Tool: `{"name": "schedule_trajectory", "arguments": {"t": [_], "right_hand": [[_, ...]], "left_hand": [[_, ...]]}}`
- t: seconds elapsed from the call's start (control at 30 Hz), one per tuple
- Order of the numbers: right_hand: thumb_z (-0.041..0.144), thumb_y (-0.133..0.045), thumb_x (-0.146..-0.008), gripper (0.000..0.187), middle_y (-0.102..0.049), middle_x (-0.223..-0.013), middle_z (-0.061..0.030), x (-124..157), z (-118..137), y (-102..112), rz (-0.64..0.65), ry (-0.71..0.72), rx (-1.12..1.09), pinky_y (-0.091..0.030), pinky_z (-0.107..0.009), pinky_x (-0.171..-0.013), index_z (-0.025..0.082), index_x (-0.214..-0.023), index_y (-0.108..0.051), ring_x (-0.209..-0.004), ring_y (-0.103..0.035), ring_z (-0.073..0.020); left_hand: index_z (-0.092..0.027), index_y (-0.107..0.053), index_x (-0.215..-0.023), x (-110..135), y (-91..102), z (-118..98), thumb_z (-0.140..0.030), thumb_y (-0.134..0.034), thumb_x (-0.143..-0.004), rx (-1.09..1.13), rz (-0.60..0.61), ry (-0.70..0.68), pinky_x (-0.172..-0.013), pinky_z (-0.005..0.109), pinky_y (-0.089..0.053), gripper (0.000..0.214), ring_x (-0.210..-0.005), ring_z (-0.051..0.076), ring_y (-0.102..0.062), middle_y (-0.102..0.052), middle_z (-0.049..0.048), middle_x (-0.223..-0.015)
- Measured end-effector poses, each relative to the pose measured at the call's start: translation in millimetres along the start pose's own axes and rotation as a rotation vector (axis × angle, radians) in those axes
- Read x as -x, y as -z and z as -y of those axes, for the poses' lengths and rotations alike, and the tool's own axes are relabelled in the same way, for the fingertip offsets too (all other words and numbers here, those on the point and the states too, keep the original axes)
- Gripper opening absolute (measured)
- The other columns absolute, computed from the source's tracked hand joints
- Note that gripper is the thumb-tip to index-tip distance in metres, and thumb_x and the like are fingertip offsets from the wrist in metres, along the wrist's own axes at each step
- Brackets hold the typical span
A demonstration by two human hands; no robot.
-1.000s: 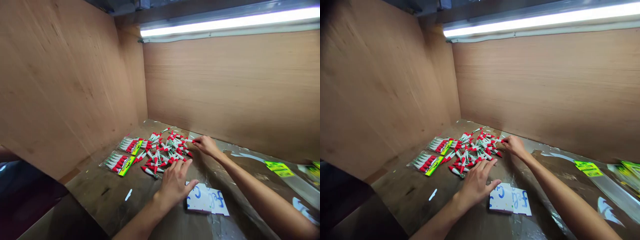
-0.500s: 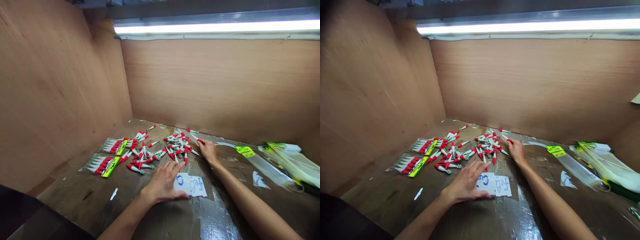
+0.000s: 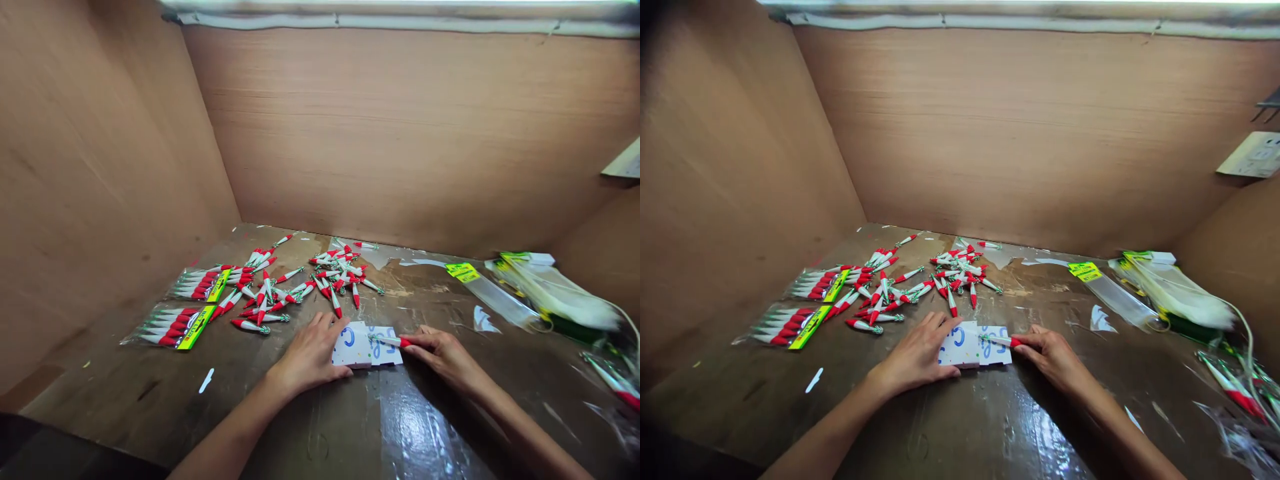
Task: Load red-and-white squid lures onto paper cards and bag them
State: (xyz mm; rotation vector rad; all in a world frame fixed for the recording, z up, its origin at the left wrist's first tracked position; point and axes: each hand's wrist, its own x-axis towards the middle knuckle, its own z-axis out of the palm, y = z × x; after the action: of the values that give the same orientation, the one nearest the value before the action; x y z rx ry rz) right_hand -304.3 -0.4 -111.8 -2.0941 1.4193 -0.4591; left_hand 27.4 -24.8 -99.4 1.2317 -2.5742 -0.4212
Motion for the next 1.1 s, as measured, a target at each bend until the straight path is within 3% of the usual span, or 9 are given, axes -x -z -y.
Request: {"name": "schedule_trajectory", "arguments": {"t": [0.23,0.4,0.5,0.63,0.73,0.8,0.87,0.97,1.1], "right_hand": [[0.043,-0.046,-0.101,0.035,-0.055,-0.087,-0.0060,-3.1,10.3,-3.2,-0.134,0.109,0.020,-0.040,-0.027,-0.071,0.028,-0.124,-0.068,-0.079,-0.053,-0.0156],[0.041,-0.051,-0.100,0.028,-0.056,-0.094,-0.0071,-6.8,25.1,-22.8,-0.185,0.213,0.063,-0.040,-0.030,-0.076,0.032,-0.116,-0.072,-0.088,-0.052,-0.0175],[0.040,-0.051,-0.099,0.026,-0.057,-0.091,-0.0073,-14.6,28.9,-24.4,-0.093,0.309,0.146,-0.038,-0.032,-0.074,0.033,-0.113,-0.072,-0.088,-0.050,-0.0200],[0.040,-0.061,-0.093,0.028,-0.060,-0.109,-0.0078,-16.0,37.0,2.7,-0.006,0.346,0.057,-0.041,-0.038,-0.089,0.029,-0.117,-0.069,-0.102,-0.052,-0.0227],[0.037,-0.057,-0.096,0.046,-0.062,-0.108,-0.0072,-7.3,62.1,14.0,-0.008,0.310,-0.219,-0.045,-0.035,-0.088,0.029,-0.140,-0.052,-0.097,-0.057,-0.0194],[0.039,-0.065,-0.090,0.078,-0.064,-0.101,-0.0043,-3.3,86.9,4.9,0.106,0.358,-0.373,-0.048,-0.032,-0.081,0.031,-0.156,-0.024,-0.083,-0.058,-0.0167],[0.042,-0.077,-0.079,0.096,-0.064,-0.106,-0.0048,-7.1,110.4,-15.4,0.204,0.380,-0.497,-0.050,-0.033,-0.084,0.032,-0.157,-0.022,-0.089,-0.060,-0.0187],[0.045,-0.072,-0.082,0.063,-0.053,-0.135,-0.0088,-28.1,131.2,-52.0,0.093,0.425,-0.734,-0.046,-0.039,-0.099,0.029,-0.141,-0.054,-0.119,-0.054,-0.0267],[0.038,-0.065,-0.089,0.030,-0.068,-0.113,-0.0057,-56.3,138.4,-78.9,-0.018,0.437,-0.927,-0.048,-0.041,-0.098,0.028,-0.117,-0.072,-0.111,-0.061,-0.0257]], "left_hand": [[-0.030,-0.037,-0.145,-2.9,-2.7,-3.7,-0.051,-0.087,-0.064,-0.004,-0.028,-0.013,-0.096,0.040,-0.045,0.097,-0.114,0.028,-0.044,-0.045,0.0062,-0.125],[-0.029,-0.038,-0.144,-5.1,-3.9,-7.9,-0.048,-0.088,-0.065,0.023,-0.047,-0.062,-0.097,0.039,-0.044,0.096,-0.114,0.026,-0.044,-0.046,0.0055,-0.126],[-0.028,-0.039,-0.144,-5.1,-4.8,-7.8,-0.046,-0.089,-0.063,0.021,-0.038,-0.067,-0.096,0.040,-0.044,0.096,-0.114,0.027,-0.045,-0.047,0.0062,-0.127],[-0.028,-0.037,-0.148,-4.1,-1.4,-5.4,-0.053,-0.089,-0.061,0.112,-0.024,-0.071,-0.102,0.045,-0.042,0.105,-0.120,0.030,-0.044,-0.046,0.0084,-0.133],[-0.028,-0.031,-0.153,-5.8,3.8,-15.8,-0.061,-0.079,-0.074,0.435,-0.115,-0.103,-0.112,0.045,-0.032,0.098,-0.132,0.030,-0.037,-0.039,0.0094,-0.145],[-0.027,-0.032,-0.153,-9.0,5.3,-32.6,-0.065,-0.064,-0.087,0.843,-0.145,-0.125,-0.110,0.043,-0.036,0.083,-0.131,0.029,-0.042,-0.043,0.0101,-0.143],[-0.023,-0.037,-0.151,-13.2,3.2,-53.6,-0.071,-0.059,-0.086,1.245,-0.119,-0.162,-0.100,0.043,-0.046,0.083,-0.120,0.031,-0.053,-0.053,0.0134,-0.132],[-0.018,-0.055,-0.134,-18.5,-4.2,-78.2,-0.050,-0.058,-0.096,1.402,-0.361,0.031,-0.084,0.038,-0.055,0.050,-0.101,0.028,-0.063,-0.064,0.0129,-0.105],[-0.018,-0.063,-0.120,-20.6,-4.8,-75.8,-0.037,-0.051,-0.102,1.229,-0.659,0.033,-0.081,0.037,-0.056,0.028,-0.094,0.024,-0.065,-0.064,0.0110,-0.106]]}}
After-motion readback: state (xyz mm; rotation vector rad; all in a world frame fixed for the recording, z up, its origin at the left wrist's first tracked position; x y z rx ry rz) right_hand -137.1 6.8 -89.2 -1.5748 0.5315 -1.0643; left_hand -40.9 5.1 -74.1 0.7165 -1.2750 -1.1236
